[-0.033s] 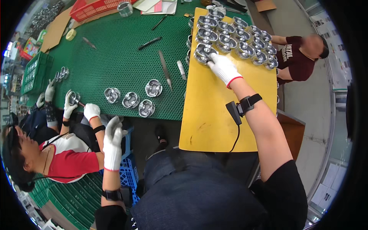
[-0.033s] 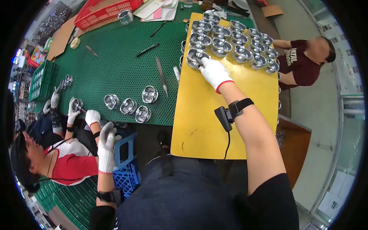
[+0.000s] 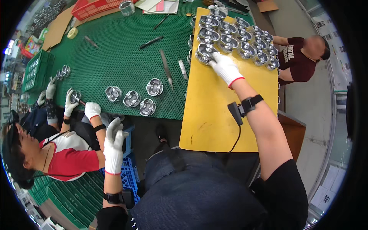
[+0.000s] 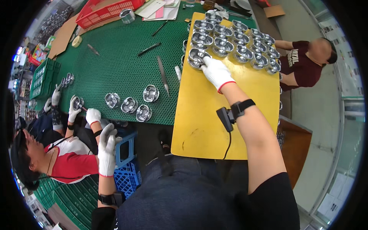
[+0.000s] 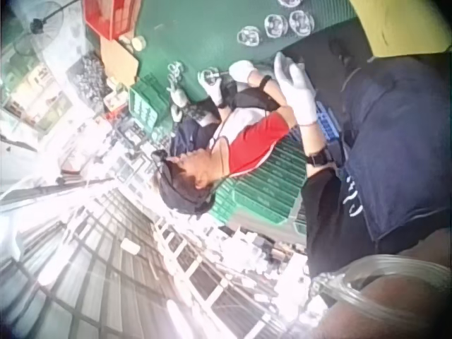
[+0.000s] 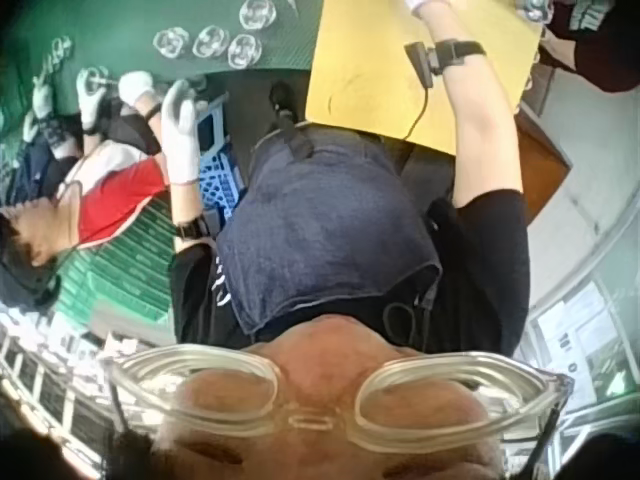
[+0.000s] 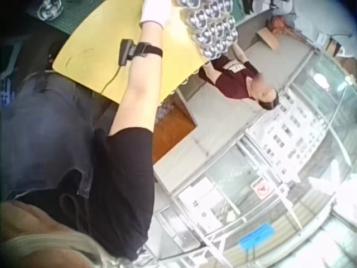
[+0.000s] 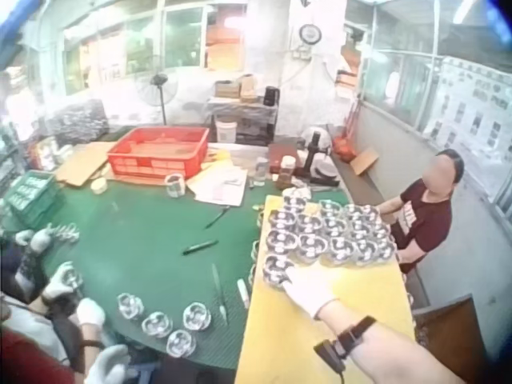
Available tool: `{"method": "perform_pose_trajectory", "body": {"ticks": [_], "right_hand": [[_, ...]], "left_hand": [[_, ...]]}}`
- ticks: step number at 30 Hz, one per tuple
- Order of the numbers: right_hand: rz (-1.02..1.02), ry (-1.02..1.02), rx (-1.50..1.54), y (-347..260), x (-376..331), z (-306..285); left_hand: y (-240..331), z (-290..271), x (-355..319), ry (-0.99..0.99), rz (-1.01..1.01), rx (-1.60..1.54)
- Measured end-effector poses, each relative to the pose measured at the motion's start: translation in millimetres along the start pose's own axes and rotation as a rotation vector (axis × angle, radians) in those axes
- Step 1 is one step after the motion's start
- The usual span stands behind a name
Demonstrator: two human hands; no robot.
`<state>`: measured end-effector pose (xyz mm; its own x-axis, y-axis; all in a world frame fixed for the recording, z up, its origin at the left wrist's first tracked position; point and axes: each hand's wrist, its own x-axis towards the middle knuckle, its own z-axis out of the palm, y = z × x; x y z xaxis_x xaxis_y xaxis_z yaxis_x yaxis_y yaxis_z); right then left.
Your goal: Inspecting and marking metal engine pistons at a factory workbench.
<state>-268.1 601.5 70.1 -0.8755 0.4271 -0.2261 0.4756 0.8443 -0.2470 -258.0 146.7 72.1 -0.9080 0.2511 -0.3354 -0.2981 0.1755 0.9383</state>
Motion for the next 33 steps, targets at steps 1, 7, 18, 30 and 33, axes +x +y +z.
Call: {"method": "perform_pose_trajectory", "body": {"ticks": [1,7,18,30,33], "right_hand": [[-0.071,0.077,0.001,10,-3,4],[0.086,-0.379,0.843,-60,-121,-63],[-0.669,0.263,0.405,-40,-226,-122],[-0.801,0.321,-0.330,-71,-252,-138],[-0.729,0.178,-0.248,-77,-260,-145]], "left_hand": [[7,6,-8,-0.013,0.051,0.014],[73,80,-29,-0.255,0.333,0.038],[127,128,-47,-0.625,0.429,-0.097],[142,131,-63,-0.791,0.575,0.012],[142,127,-68,-0.695,0.758,0.117]]}}
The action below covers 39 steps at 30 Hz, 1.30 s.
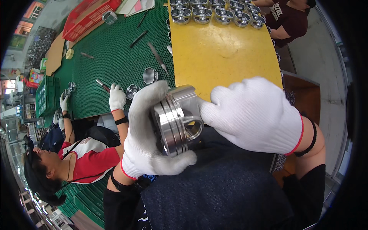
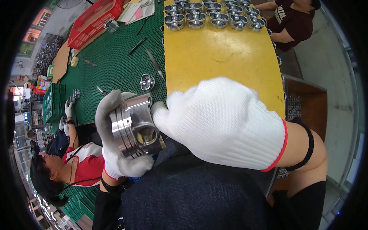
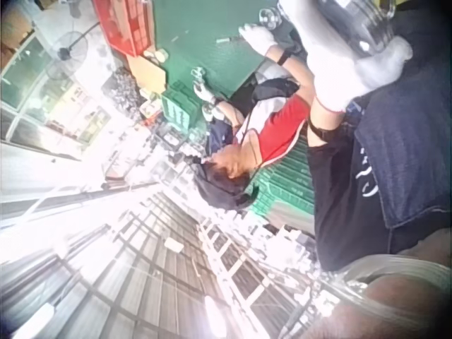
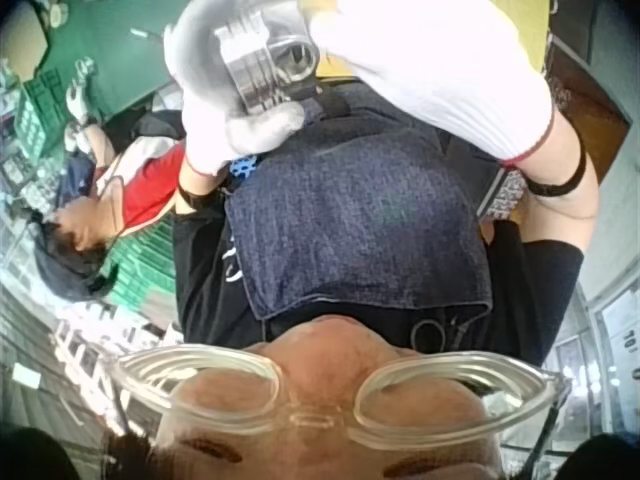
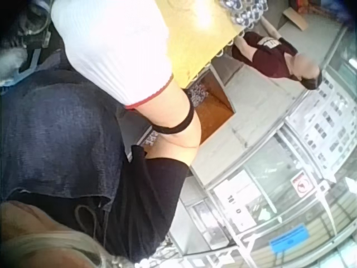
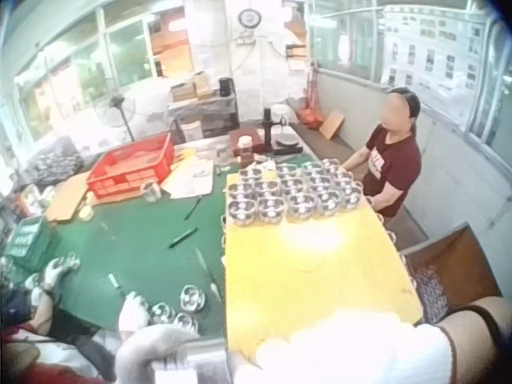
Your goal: Inspecting and marking metal engine pistons at a factory workbench.
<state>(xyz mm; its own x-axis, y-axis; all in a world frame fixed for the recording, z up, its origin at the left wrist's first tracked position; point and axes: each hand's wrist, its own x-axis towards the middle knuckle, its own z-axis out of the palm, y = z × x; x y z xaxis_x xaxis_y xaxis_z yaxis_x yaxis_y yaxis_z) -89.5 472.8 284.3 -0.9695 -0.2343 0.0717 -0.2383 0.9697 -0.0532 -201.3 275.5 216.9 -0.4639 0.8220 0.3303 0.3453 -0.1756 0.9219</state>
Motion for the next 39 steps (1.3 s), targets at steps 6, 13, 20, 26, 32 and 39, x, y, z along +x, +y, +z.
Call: {"method": "perform_pose_trajectory", "body": {"ticks": [6,13,20,26,32,39], "right_hand": [[0.112,0.039,0.735,-6,12,31],[0.251,0.476,1.099,22,6,29],[-0.003,0.085,0.153,22,8,24],[-0.133,0.187,-0.008,12,18,30],[0.017,-0.117,0.371,-3,7,16],[0.133,0.031,0.985,-4,16,47]], "left_hand": [[4,-10,0,0.161,0.274,0.301],[-14,-25,3,-0.372,-0.380,-1.590],[-10,0,-2,0.239,-0.443,-0.550],[-8,4,0,0.141,-0.106,-0.069],[-4,-3,-9,0.025,0.192,0.246],[-3,-13,3,0.091,0.292,0.470]]}}
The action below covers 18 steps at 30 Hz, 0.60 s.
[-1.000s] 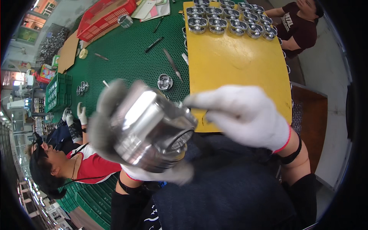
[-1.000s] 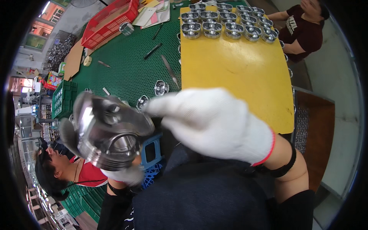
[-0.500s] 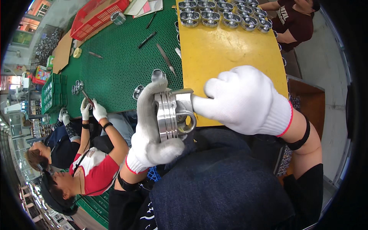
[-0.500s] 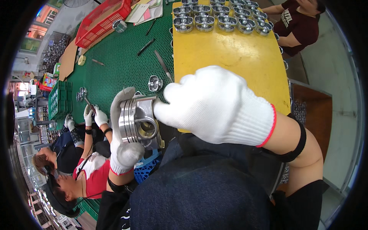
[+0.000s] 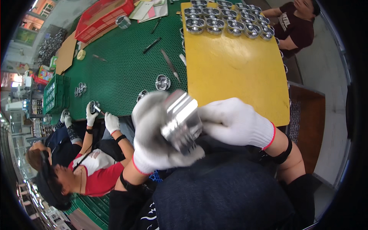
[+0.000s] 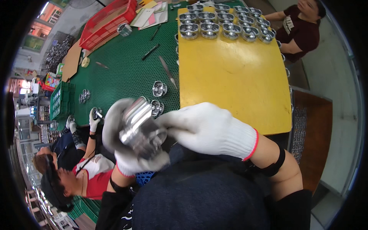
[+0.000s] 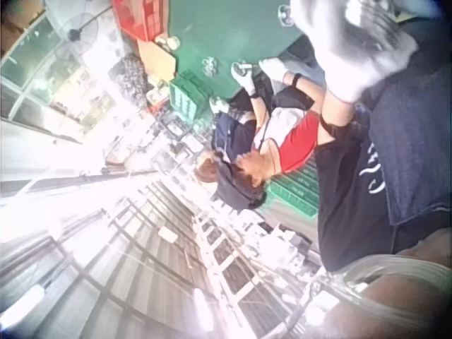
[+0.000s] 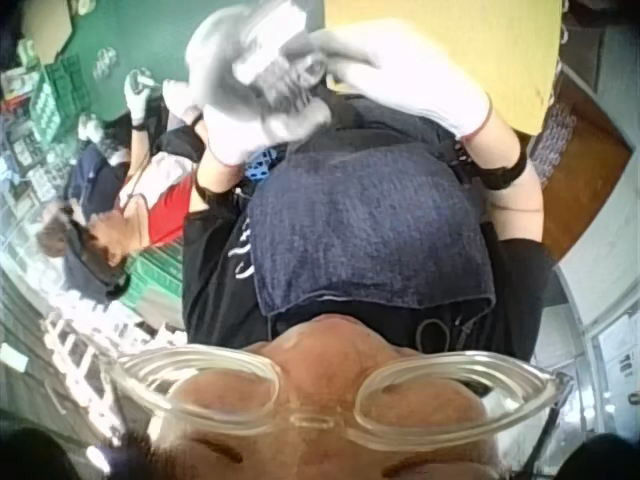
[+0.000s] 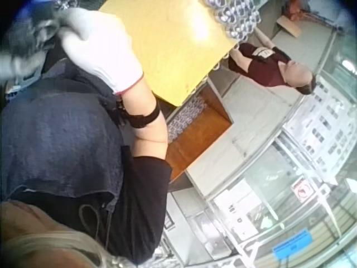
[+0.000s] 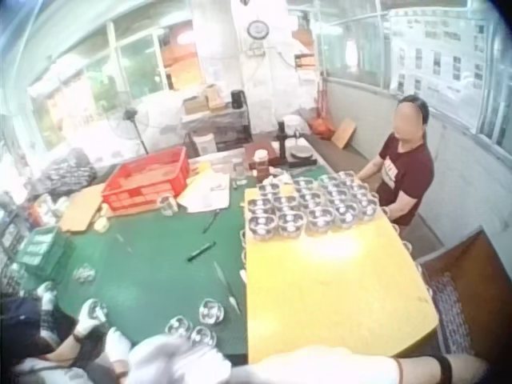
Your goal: Inspecting and marking metal engine pistons at a factory workbench.
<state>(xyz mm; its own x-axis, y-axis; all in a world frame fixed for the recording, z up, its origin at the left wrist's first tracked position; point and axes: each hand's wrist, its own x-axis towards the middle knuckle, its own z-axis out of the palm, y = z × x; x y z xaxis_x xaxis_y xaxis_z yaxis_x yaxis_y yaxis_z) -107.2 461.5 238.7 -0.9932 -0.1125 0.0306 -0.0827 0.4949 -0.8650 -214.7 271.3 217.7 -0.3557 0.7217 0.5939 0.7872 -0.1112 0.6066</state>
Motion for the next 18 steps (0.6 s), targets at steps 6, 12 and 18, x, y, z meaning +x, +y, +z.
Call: {"method": "perform_pose_trajectory", "body": {"ticks": [6,12,18], "right_hand": [[0.447,0.305,-0.020,35,-29,-4],[0.689,0.347,-0.064,53,-80,28],[0.778,0.423,-0.114,40,-91,35]], "left_hand": [[-88,-26,-11,0.482,-0.980,-1.653],[-264,-24,-92,0.856,-1.302,-1.368],[-432,-21,-209,0.238,-0.796,0.033]]}}
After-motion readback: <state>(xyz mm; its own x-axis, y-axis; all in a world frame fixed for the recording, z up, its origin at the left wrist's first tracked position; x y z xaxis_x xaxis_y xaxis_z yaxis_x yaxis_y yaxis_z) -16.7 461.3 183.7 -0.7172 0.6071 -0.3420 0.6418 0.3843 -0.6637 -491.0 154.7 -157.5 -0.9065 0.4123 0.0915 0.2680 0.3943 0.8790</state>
